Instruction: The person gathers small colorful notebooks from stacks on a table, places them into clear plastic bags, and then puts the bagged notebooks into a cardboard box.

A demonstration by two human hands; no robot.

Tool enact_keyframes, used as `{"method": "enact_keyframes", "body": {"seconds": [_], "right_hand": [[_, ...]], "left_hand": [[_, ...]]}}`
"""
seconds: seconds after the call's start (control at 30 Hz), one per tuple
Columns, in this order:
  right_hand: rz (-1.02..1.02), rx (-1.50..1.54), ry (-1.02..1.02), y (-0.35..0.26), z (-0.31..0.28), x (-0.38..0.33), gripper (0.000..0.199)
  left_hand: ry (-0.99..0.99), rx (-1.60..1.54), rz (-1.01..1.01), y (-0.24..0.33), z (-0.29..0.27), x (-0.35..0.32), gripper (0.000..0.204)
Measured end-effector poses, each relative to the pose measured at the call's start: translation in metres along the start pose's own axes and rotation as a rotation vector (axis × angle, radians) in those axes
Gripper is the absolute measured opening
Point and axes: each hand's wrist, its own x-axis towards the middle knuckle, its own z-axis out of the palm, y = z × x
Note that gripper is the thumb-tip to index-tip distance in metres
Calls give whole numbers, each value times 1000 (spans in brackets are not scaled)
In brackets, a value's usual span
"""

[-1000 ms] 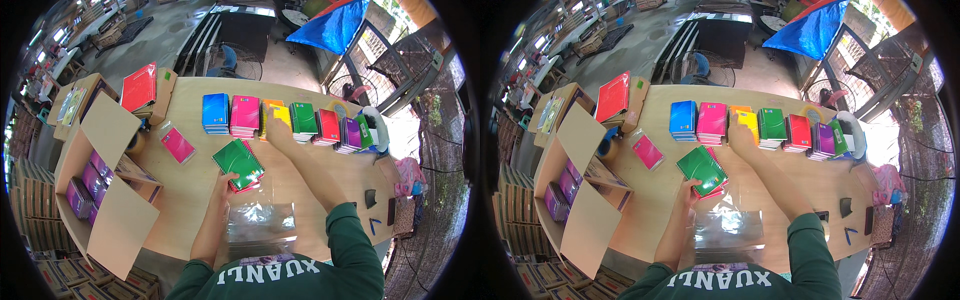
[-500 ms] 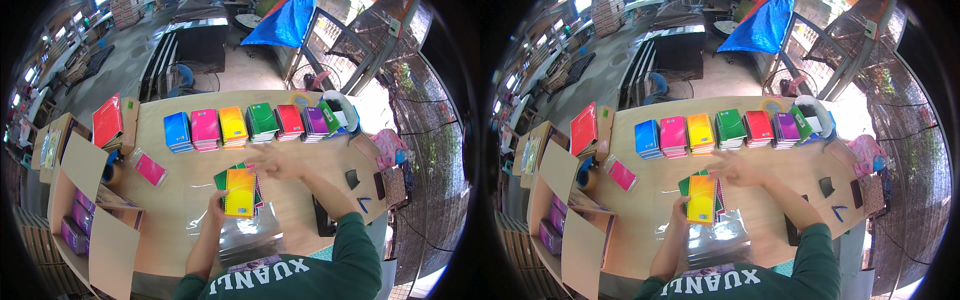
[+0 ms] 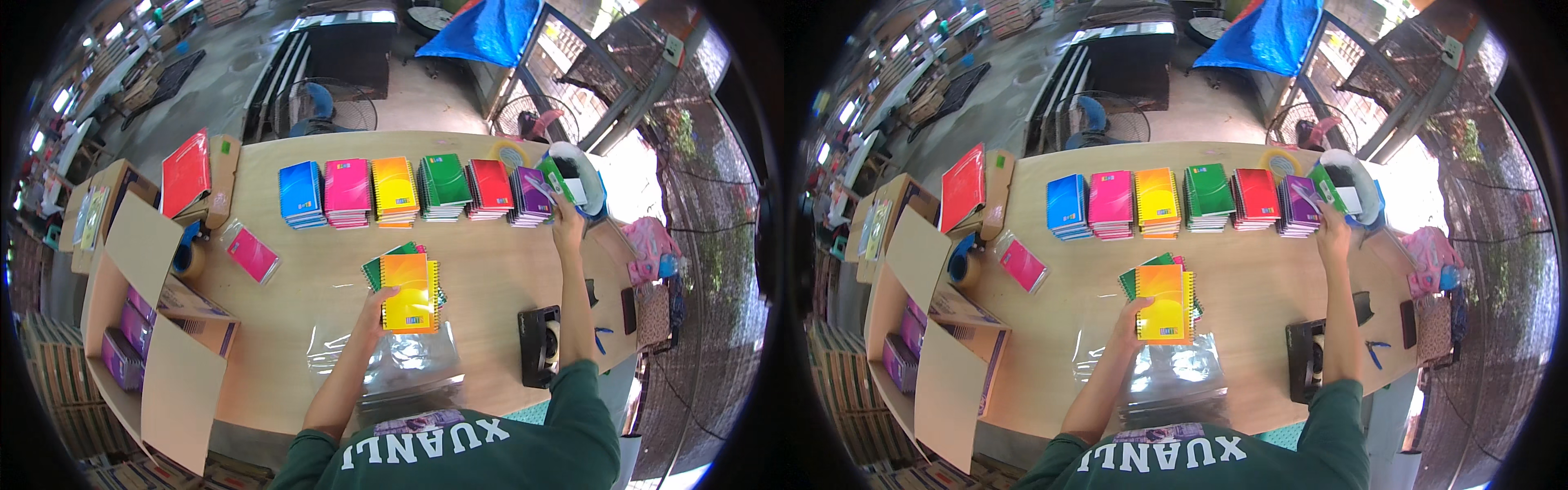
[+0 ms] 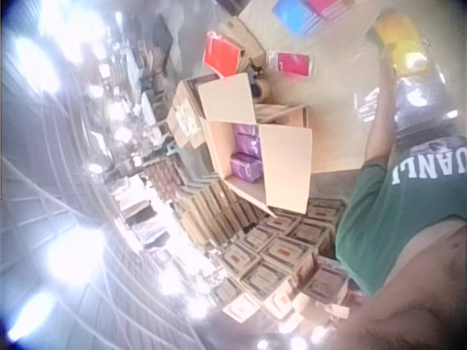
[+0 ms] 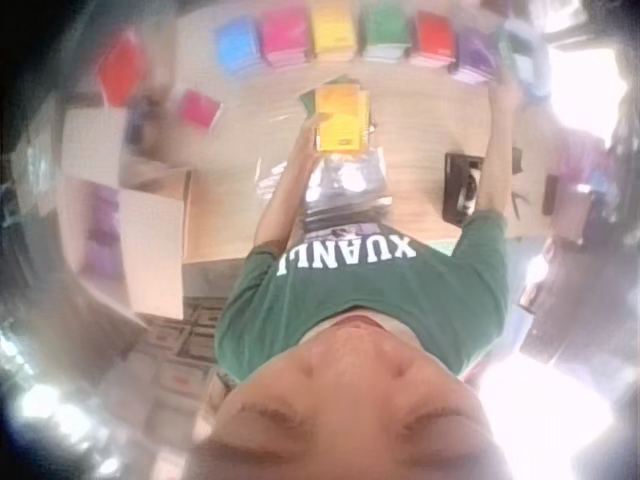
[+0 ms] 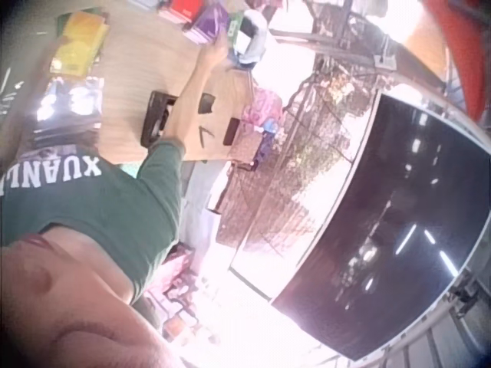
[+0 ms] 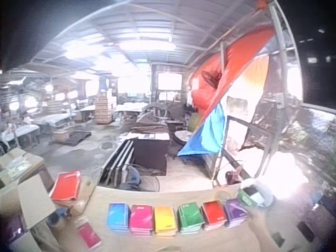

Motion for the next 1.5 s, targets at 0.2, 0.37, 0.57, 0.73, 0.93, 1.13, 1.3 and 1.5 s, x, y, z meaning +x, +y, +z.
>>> {"method": "enact_keyframes", "body": {"seconds": [0.2,0.37,0.57,0.73,0.93,1.13,1.3,1.5], "right_hand": [[-552,223,-20,-208,-63,-86,44],[-588,412,-687,-283,-98,-166,60],[859,1727,-1154,-208,-116,-227,71],[1302,1908,-1060,-206,-128,-297,73],[960,1690,-570,-194,-110,-329,68],[645,1528,-524,-233,-54,-301,72],[102,1336,-475,-249,-52,-278,76],[209,1545,-569,-276,0,-304,145]], "left_hand": [[-14,28,100,-29,12,-18,51],[11,193,180,-43,39,-85,56],[-515,1449,661,-28,93,-170,70],[-912,2104,968,-65,112,-208,64],[177,1918,487,-137,-61,-226,94],[210,2148,503,-117,-75,-190,114],[80,1440,741,-101,-50,-174,145],[84,827,586,-136,-65,-153,138]]}}
